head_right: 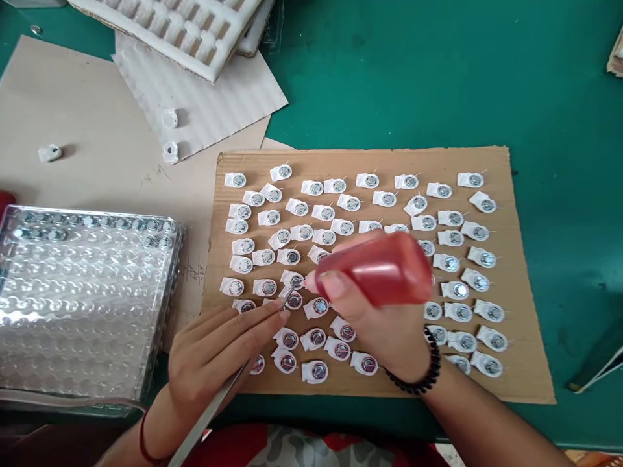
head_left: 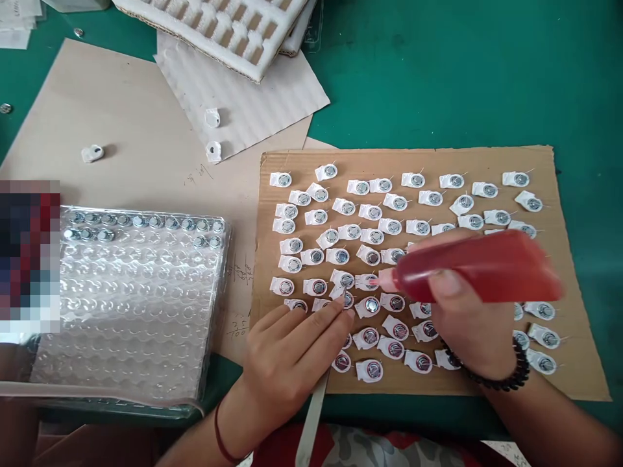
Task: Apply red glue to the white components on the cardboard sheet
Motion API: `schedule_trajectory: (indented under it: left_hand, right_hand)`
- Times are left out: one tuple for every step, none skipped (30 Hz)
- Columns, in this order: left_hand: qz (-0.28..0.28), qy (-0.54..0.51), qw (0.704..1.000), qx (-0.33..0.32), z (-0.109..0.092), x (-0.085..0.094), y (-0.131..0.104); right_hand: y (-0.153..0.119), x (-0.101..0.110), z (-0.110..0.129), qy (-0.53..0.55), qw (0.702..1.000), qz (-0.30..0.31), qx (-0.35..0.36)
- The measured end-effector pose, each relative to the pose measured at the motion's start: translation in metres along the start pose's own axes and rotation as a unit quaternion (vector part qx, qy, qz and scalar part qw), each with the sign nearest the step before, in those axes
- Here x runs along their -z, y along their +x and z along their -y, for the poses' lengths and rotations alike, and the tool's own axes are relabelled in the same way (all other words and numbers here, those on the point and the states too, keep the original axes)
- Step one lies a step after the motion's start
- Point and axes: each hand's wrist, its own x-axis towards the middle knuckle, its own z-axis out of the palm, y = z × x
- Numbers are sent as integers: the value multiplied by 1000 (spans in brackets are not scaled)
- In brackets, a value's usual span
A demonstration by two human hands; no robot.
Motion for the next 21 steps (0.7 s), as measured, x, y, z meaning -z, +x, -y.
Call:
schedule_trajectory:
  left_hand:
    - [-1,0,1000,1,0,0,0]
    - [1,2,1000,1,0,-1,0]
    - [3,3,1000,-2,-1,0,1]
    - [5,6,1000,-5,-1,0,2]
    - [5,8,1000,-8,-2,0,3]
    - [5,9,1000,-10,-2,1,4]
    - [5,8,1000,-11,-2,1,6]
    - [2,8,1000,-10,-3,1,6]
    - [-1,9,1000,-9,-3,1,7]
    - [-3,9,1000,-9,-3,1,7]
    - [-4,10,1000,-9,-3,1,7]
    - [-5,10,1000,-9,-3,1,7]
    - [-5,9,1000,-9,-3,1,7]
    - [-5,8,1000,-9,-3,1,6]
    - [-5,6,1000,-8,-3,1,6]
    - [-4,4,1000,-7,-4,0,6]
    - [-4,4,1000,-6,-4,0,6]
    - [-4,5,1000,-6,-4,0,6]
    - [-3,6,1000,-5,-4,0,6]
    - [-2,7,1000,-5,-4,0,6]
    - [-1,8,1000,-5,-4,0,6]
  right_hand:
    - [-1,-1,-2,-17,1000,23,13]
    - [-2,-2,-3,-36,998,40,25]
    - [-3,-3,-4,-56,996,52,37]
    - [-4,-3,-4,-75,994,58,48]
    - [-5,-4,-5,-90,992,63,55]
    - [-5,-4,-5,-98,991,68,56]
    - [-6,-4,-6,-101,990,76,56]
    - [-6,-4,-6,-103,990,82,56]
    - [-6,-4,-6,-108,989,86,58]
    - [-7,-4,-6,-114,988,88,61]
    - [-7,-4,-7,-121,987,88,66]
    - [-7,-5,-7,-131,985,86,72]
    - [-7,-5,-7,-141,983,86,78]
    - [-7,-5,-7,-152,981,86,83]
    - [-7,-5,-7,-162,979,86,88]
    - [-7,-5,-7,-172,977,86,93]
    - [-7,-5,-8,-182,975,84,95]
    - [-7,-5,-8,-190,974,81,94]
    - [-7,-5,-8,-195,973,78,92]
    - [-7,-5,-8,-197,973,78,92]
    - [-7,-5,-8,-198,972,79,94]
